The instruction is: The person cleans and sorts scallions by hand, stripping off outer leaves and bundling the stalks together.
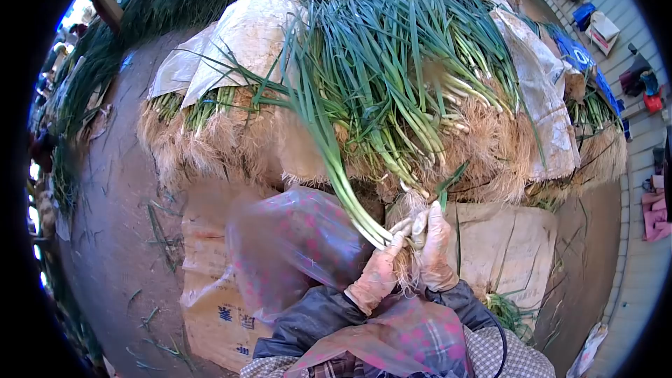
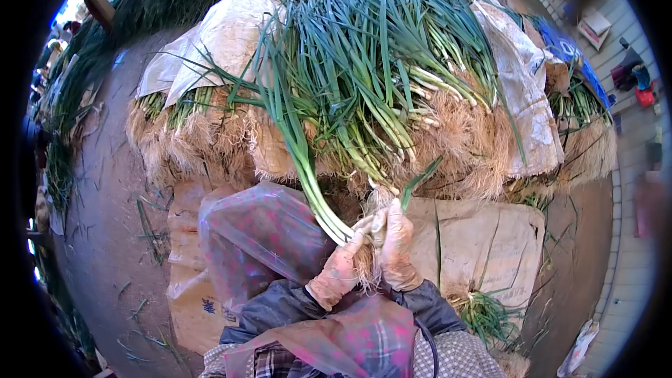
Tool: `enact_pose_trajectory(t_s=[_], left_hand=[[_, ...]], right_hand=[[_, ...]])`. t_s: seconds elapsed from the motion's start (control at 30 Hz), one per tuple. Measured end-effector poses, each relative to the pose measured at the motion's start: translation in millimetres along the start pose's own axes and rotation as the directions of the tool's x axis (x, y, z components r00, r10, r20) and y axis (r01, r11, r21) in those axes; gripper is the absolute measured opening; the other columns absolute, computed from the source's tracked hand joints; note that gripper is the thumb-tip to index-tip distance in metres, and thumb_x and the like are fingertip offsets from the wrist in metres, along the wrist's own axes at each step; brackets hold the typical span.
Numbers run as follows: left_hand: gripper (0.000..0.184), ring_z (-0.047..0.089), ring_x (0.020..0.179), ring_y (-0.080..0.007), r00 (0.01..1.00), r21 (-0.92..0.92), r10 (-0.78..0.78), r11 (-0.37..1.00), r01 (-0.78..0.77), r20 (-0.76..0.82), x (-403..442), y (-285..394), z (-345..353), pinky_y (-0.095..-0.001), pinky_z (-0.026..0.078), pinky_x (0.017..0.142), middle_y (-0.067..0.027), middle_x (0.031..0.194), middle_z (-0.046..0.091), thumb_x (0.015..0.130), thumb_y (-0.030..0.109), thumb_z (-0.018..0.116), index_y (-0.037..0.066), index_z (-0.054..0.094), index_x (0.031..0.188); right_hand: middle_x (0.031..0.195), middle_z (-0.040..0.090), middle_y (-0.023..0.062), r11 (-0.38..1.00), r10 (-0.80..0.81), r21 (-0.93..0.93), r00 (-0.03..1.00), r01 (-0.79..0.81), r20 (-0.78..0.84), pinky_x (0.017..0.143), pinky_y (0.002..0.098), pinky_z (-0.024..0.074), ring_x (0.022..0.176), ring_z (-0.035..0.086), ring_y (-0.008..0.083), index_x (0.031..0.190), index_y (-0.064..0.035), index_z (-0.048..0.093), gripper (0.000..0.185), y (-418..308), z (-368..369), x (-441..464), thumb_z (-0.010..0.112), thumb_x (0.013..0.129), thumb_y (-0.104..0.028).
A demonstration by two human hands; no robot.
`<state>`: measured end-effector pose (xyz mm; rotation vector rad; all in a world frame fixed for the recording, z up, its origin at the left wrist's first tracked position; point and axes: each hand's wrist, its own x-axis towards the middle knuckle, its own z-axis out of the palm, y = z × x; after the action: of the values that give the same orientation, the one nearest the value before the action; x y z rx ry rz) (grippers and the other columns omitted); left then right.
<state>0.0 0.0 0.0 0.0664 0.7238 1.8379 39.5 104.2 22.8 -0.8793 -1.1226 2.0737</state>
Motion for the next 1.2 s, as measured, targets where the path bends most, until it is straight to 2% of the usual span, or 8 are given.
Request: enact_pose_trajectory(t_s=[0.3, 0.4, 0.47, 0.57, 0.7, 0.83, 1.03, 1.2], left_hand=[[0.023, 0.051, 0.113, -0.024, 0.909, 0.257, 0.347, 0.879, -0.401, 0.233, -19, 45, 16, -0.0387, 0.041, 0.097, -0.0154, 0.121, 0.052, 0.1, 0.023, 0.044, 0.001, 0.053, 0.099], [0.019, 0.055, 0.089, -0.0157, 0.97, -0.016, 0.234, 0.972, -0.236, -0.06, -22, 53, 1, -0.0303, 0.046, 0.081, -0.0074, 0.097, 0.057, 0.099, 0.021, 0.047, 0.004, 0.054, 0.1], [0.016, 0.051, 0.076, -0.0092, 0.953, 0.116, 0.195, 0.978, -0.172, -0.23, -11, 40, -12, -0.0228, 0.044, 0.068, -0.0017, 0.085, 0.054, 0.098, 0.017, 0.051, 0.005, 0.056, 0.107], [0.018, 0.053, 0.075, -0.0086, 0.969, 0.024, 0.091, 0.996, -0.088, -0.232, -13, 35, -7, -0.022, 0.045, 0.064, -0.0018, 0.085, 0.056, 0.096, 0.012, 0.053, 0.006, 0.055, 0.113], [0.019, 0.056, 0.083, -0.0086, 0.97, -0.007, 0.041, 0.999, -0.044, -0.238, -11, 36, -22, -0.0219, 0.047, 0.069, -0.0037, 0.092, 0.059, 0.094, 0.009, 0.055, 0.007, 0.054, 0.113], [0.018, 0.059, 0.089, -0.0137, 0.946, 0.008, 0.233, 0.971, -0.238, -0.225, 7, 37, -12, -0.0259, 0.053, 0.073, -0.0047, 0.098, 0.059, 0.092, 0.004, 0.054, 0.008, 0.052, 0.109], [0.007, 0.059, 0.07, -0.0122, 0.993, -0.315, -0.092, 0.947, 0.063, -0.08, 37, 29, 14, -0.0265, 0.053, 0.063, -0.0018, 0.086, 0.059, 0.096, 0.011, 0.055, 0.008, 0.053, 0.101], [0.019, 0.059, 0.075, -0.0113, 0.995, -0.195, -0.017, 0.981, -0.003, -0.099, 39, 7, -2, -0.025, 0.052, 0.065, 0.0, 0.088, 0.056, 0.088, 0.0, 0.06, 0.009, 0.053, 0.103]], right_hand=[[0.055, 0.035, -0.0066, 0.92, -0.378, -0.038, 0.86, 0.39, -0.343, 0.041, 0.0212, 0.0417, 0.043, 0.039, 0.005, 0.074, -0.0157, 0.043, 0.035, -58, -53, 73, 0.04, 0.102, -0.038], [0.058, 0.045, -0.0024, 0.936, -0.338, -0.248, 0.833, 0.249, -0.438, 0.045, 0.0224, 0.0443, 0.049, 0.044, 0.0075, 0.082, -0.011, 0.053, 0.033, -96, -87, 98, 0.046, 0.099, -0.038], [0.057, 0.05, -0.0016, 0.444, -0.389, -0.863, 0.919, 0.241, 0.057, 0.042, 0.0243, 0.0399, 0.045, 0.044, 0.008, 0.083, -0.0083, 0.057, 0.036, -62, -38, 90, 0.056, 0.093, -0.043], [0.048, 0.049, -0.0045, -0.552, -0.176, -0.705, 0.765, 0.445, 0.62, 0.033, 0.0278, 0.0316, 0.036, 0.043, 0.009, 0.078, -0.0098, 0.057, 0.048, 6, -3, 108, 0.069, 0.077, -0.056], [0.053, 0.055, 0.0016, -0.458, 0.088, -0.798, 0.913, 0.392, 0.398, 0.046, 0.0345, 0.0434, 0.045, 0.053, 0.0133, 0.079, -0.0099, 0.059, 0.036, 7, 39, 139, 0.061, 0.089, -0.045], [0.065, 0.06, -0.0008, 0.501, 0.115, -0.856, 0.97, 0.129, 0.213, 0.055, 0.0307, 0.0453, 0.055, 0.055, 0.0101, 0.078, -0.0078, 0.062, 0.028, -116, 63, 93, 0.061, 0.091, -0.032], [0.067, 0.059, -0.0012, 0.743, 0.048, -0.663, 0.98, 0.092, 0.19, 0.057, 0.0263, 0.0424, 0.062, 0.052, 0.0073, 0.087, -0.0053, 0.068, 0.025, -93, 42, 85, 0.063, 0.092, -0.03], [0.052, 0.053, -0.0013, -0.225, -0.358, -0.823, 0.742, 0.521, 0.567, 0.036, 0.0264, 0.0342, 0.038, 0.044, 0.0116, 0.074, -0.0052, 0.063, 0.028, -29, 8, 94, 0.059, 0.095, -0.024]])
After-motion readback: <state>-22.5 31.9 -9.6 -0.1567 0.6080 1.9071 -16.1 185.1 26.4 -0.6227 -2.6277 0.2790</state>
